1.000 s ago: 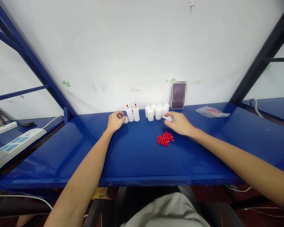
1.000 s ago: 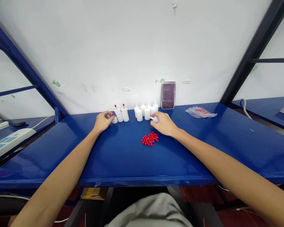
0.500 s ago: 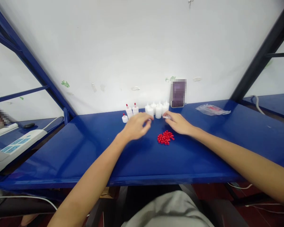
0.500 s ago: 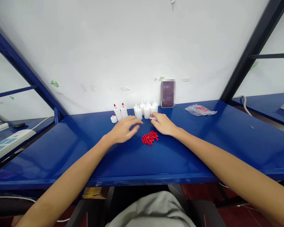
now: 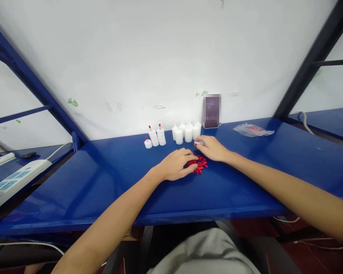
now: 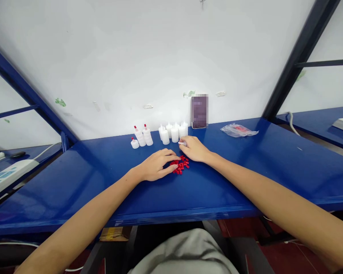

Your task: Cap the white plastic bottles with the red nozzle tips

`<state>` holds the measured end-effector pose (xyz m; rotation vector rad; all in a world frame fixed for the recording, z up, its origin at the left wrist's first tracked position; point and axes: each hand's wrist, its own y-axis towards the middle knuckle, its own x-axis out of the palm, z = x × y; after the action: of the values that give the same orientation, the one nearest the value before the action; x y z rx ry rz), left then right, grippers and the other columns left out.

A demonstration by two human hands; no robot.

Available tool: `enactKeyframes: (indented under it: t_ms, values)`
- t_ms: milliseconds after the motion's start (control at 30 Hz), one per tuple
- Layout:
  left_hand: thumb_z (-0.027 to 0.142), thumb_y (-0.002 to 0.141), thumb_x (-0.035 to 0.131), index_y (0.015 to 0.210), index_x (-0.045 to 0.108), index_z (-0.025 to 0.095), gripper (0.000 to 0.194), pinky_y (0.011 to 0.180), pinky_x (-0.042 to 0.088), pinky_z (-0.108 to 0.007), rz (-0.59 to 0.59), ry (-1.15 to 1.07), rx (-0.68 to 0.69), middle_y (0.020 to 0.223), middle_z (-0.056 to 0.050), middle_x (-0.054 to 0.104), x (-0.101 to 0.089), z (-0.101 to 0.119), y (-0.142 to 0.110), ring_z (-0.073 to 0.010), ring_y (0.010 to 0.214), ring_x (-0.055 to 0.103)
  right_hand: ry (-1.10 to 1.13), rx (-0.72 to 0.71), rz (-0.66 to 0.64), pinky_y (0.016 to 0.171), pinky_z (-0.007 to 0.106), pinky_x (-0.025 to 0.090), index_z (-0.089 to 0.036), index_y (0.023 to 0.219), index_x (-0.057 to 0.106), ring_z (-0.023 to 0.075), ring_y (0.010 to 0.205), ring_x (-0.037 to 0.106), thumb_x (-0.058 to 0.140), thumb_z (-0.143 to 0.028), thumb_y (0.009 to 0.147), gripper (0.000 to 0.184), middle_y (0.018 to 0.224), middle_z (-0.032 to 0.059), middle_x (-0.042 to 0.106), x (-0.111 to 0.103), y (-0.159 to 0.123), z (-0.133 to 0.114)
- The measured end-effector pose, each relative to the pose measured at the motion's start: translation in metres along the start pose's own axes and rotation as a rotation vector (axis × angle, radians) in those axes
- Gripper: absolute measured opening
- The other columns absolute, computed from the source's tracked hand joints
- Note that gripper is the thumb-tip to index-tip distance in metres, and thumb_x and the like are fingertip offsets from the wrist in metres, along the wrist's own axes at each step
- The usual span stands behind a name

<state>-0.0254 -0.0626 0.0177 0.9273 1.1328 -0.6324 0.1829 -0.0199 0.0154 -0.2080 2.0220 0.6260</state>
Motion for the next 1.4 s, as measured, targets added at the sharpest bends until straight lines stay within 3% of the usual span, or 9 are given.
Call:
enactKeyframes:
  t_ms: [333, 700, 900, 1067, 1400]
  values:
    - [0.024, 0.100, 0.038, 0.124, 0.062, 0.018, 0.034, 0.097, 0.048, -0.036, 0.066, -0.049, -0.049, 0.112, -0.009, 0.066, 0.002, -0.022, -0.003, -0.0202, 0.106, 0.059, 0.092, -0.054, 0.043, 0.092, 0.034, 0.044, -0.016, 0.104, 0.065, 0.0240, 0.103, 0.064, 0.046, -0.017, 0.087, 0.025, 0.110, 0.0109, 0.071, 0.004, 0.001, 0.007]
    - [0.021, 0.095, 0.051, 0.107, 0.071, 0.019, 0.023, 0.092, 0.050, -0.034, 0.089, -0.041, -0.076, 0.106, -0.008, 0.069, 0.009, -0.029, -0.001, -0.0197, 0.101, 0.062, 0.095, -0.100, -0.001, 0.086, 0.032, 0.043, -0.016, 0.094, 0.064, 0.0227, 0.093, 0.062, 0.043, -0.018, 0.088, 0.023, 0.099, 0.0104, 0.069, 0.004, 0.000, 0.006]
    - [0.020, 0.091, 0.056, 0.100, 0.071, 0.018, 0.018, 0.079, 0.052, -0.030, 0.285, -0.141, -0.181, 0.095, -0.004, 0.075, 0.009, -0.023, 0.002, -0.0170, 0.082, 0.068, 0.029, -0.167, -0.066, 0.071, 0.029, 0.039, -0.018, 0.084, 0.062, 0.0194, 0.075, 0.058, 0.042, -0.019, 0.086, 0.021, 0.081, 0.0048, 0.066, -0.005, -0.004, -0.004]
    - [0.019, 0.090, 0.058, 0.096, 0.070, 0.017, 0.013, 0.079, 0.053, -0.029, 0.517, -0.187, -0.075, 0.092, -0.005, 0.073, 0.005, -0.007, 0.007, -0.0159, 0.083, 0.067, -0.050, -0.316, -0.070, 0.074, 0.031, 0.039, -0.017, 0.082, 0.059, 0.0206, 0.079, 0.056, 0.041, -0.020, 0.088, 0.019, 0.086, 0.0081, 0.062, -0.009, -0.009, -0.014]
    - [0.015, 0.091, 0.056, 0.102, 0.067, 0.016, 0.015, 0.081, 0.054, -0.028, 0.628, -0.071, 0.035, 0.095, -0.006, 0.067, 0.009, -0.002, 0.007, -0.0133, 0.086, 0.064, 0.028, -0.320, -0.043, 0.073, 0.033, 0.040, -0.019, 0.096, 0.051, 0.0217, 0.079, 0.056, 0.040, -0.020, 0.084, 0.016, 0.090, 0.0071, 0.063, -0.011, -0.015, -0.021]
